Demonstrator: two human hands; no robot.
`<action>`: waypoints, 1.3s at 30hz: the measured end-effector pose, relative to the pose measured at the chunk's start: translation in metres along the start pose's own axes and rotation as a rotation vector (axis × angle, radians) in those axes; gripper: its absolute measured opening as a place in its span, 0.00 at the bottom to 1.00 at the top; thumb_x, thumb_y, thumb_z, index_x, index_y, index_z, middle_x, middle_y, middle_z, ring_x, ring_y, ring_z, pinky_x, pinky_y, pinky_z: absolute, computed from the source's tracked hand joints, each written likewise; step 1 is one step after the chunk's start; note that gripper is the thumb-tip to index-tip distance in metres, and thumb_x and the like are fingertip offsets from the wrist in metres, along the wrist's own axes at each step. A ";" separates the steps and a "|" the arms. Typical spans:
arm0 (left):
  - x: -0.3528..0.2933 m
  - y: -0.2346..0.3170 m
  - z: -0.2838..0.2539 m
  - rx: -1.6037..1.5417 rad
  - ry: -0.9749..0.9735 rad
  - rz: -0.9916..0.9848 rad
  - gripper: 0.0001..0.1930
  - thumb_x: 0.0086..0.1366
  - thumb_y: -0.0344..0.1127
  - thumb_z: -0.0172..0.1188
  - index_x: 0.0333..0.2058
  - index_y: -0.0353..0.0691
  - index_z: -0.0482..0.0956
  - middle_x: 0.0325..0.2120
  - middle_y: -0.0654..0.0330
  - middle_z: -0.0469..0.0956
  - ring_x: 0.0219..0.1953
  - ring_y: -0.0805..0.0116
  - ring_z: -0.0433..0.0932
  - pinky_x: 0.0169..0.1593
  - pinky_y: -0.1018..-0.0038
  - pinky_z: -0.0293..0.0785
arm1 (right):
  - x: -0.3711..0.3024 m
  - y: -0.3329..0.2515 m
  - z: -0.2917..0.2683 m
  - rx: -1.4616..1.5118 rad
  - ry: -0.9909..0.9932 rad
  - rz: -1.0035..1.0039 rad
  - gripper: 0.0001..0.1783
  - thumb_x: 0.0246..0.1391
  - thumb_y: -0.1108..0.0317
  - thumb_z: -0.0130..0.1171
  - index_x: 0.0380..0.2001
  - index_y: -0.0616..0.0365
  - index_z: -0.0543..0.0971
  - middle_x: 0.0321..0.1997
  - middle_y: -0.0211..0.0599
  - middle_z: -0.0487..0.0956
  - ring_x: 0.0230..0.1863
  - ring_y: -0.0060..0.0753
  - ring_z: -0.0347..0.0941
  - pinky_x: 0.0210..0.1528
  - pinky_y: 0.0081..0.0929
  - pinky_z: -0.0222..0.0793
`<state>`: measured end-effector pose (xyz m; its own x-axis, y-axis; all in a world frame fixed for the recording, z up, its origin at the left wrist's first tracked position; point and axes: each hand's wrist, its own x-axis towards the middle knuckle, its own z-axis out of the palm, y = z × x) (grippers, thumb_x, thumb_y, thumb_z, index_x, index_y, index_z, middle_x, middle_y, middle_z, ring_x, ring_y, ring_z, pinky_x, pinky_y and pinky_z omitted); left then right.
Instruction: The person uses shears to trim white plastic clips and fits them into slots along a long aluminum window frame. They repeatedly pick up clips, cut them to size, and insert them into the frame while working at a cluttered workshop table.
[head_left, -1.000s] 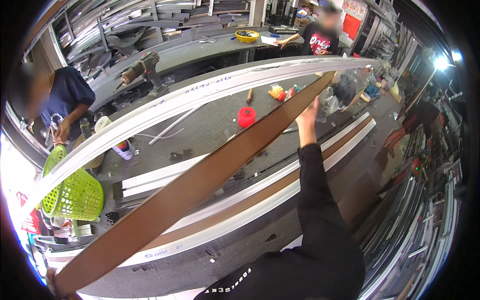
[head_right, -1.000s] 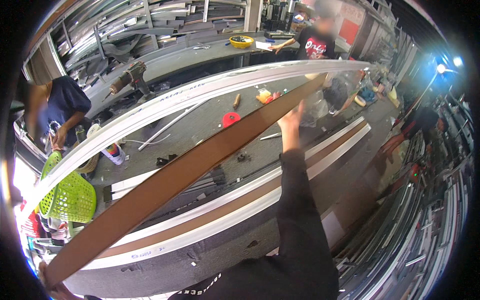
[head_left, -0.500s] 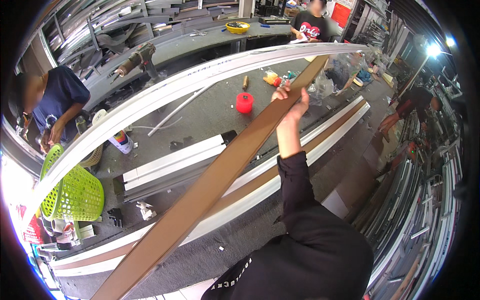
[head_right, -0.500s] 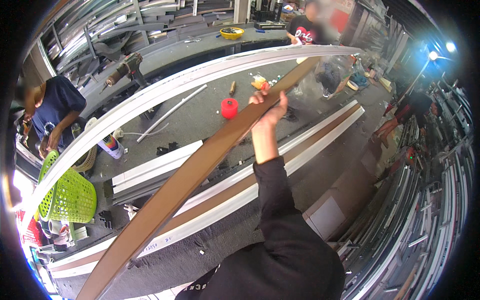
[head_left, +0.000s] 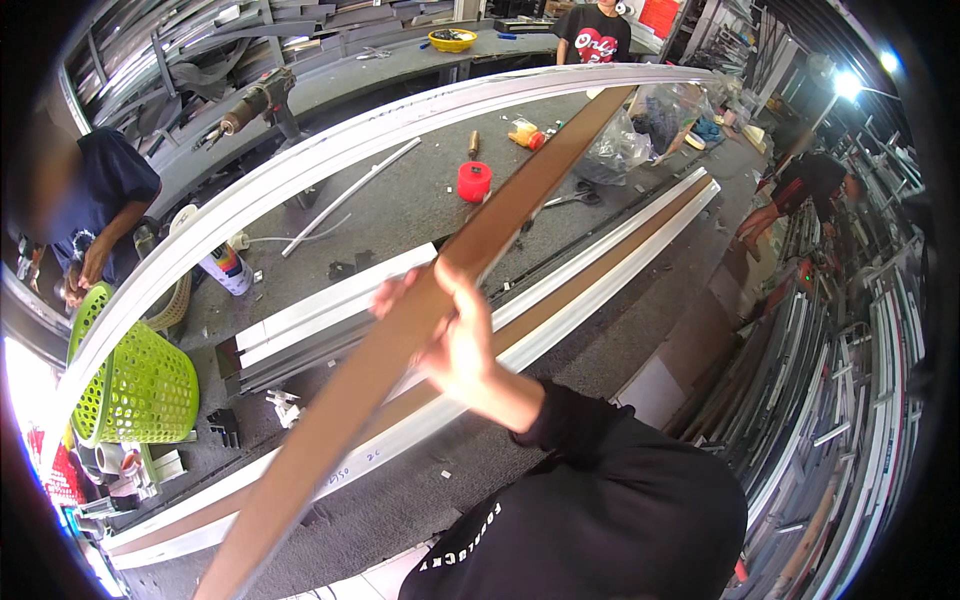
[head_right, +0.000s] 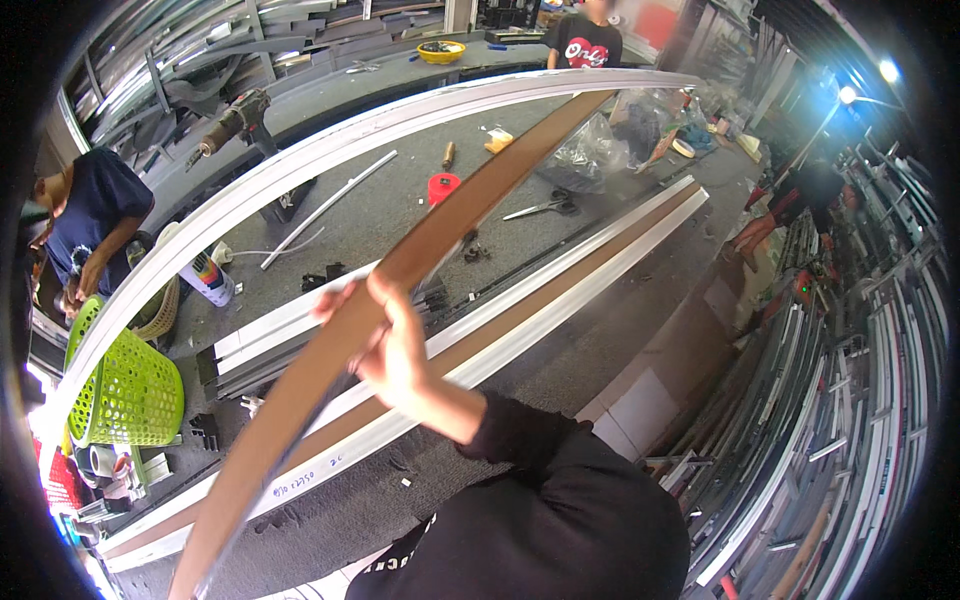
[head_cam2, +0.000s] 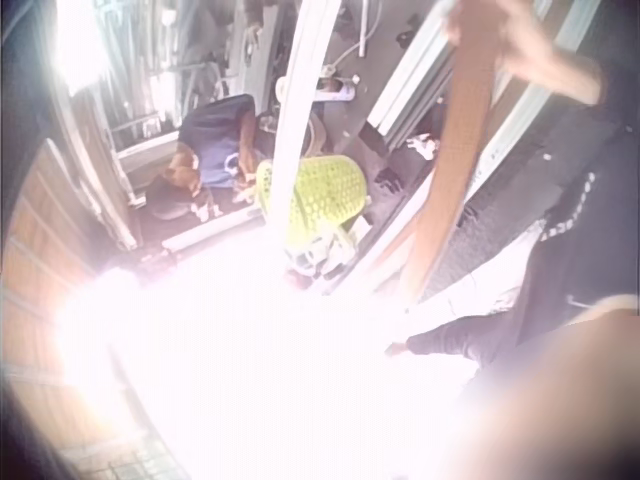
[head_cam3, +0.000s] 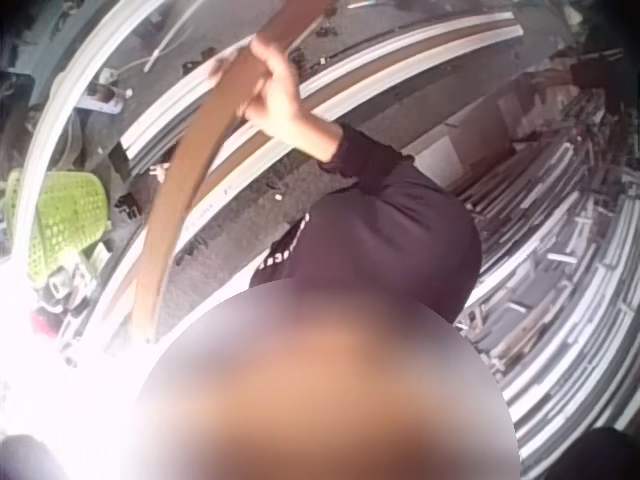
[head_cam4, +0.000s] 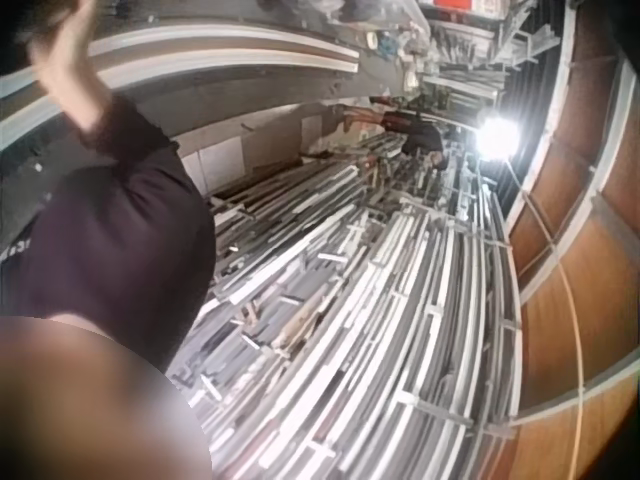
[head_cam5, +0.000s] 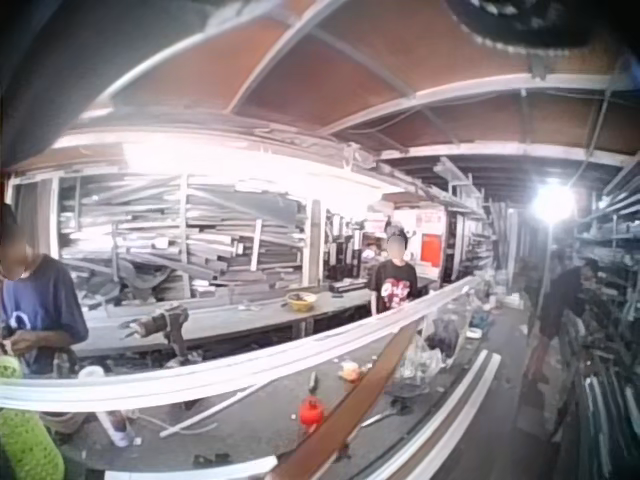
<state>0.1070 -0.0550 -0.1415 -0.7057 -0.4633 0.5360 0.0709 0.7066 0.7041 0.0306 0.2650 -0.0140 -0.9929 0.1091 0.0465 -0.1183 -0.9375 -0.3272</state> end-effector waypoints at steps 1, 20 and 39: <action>0.001 -0.001 0.001 -0.001 -0.005 -0.004 0.21 0.73 0.44 0.52 0.49 0.27 0.78 0.38 0.49 0.81 0.39 0.59 0.78 0.47 0.59 0.75 | -0.016 0.012 0.004 -0.045 -0.044 0.090 0.24 0.65 0.43 0.53 0.43 0.56 0.75 0.49 0.48 0.79 0.54 0.47 0.76 0.58 0.46 0.72; 0.017 -0.008 0.032 -0.022 -0.084 0.045 0.22 0.74 0.44 0.50 0.50 0.27 0.77 0.41 0.48 0.80 0.42 0.57 0.77 0.51 0.59 0.73 | -0.113 -0.009 -0.034 -0.484 0.027 -0.715 0.38 0.67 0.47 0.48 0.69 0.64 0.58 0.68 0.54 0.66 0.52 0.40 0.75 0.57 0.39 0.68; 0.024 -0.005 0.051 0.044 -0.074 0.049 0.23 0.74 0.44 0.48 0.50 0.26 0.77 0.44 0.48 0.79 0.46 0.56 0.77 0.54 0.58 0.71 | -0.153 -0.140 -0.170 -1.278 1.219 -0.775 0.51 0.51 0.74 0.63 0.71 0.75 0.44 0.74 0.64 0.52 0.75 0.55 0.50 0.76 0.43 0.47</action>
<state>0.0537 -0.0426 -0.1552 -0.7525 -0.3882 0.5319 0.0764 0.7508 0.6561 0.1973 0.4360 -0.1355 -0.1314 0.9863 0.0999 0.1575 0.1203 -0.9802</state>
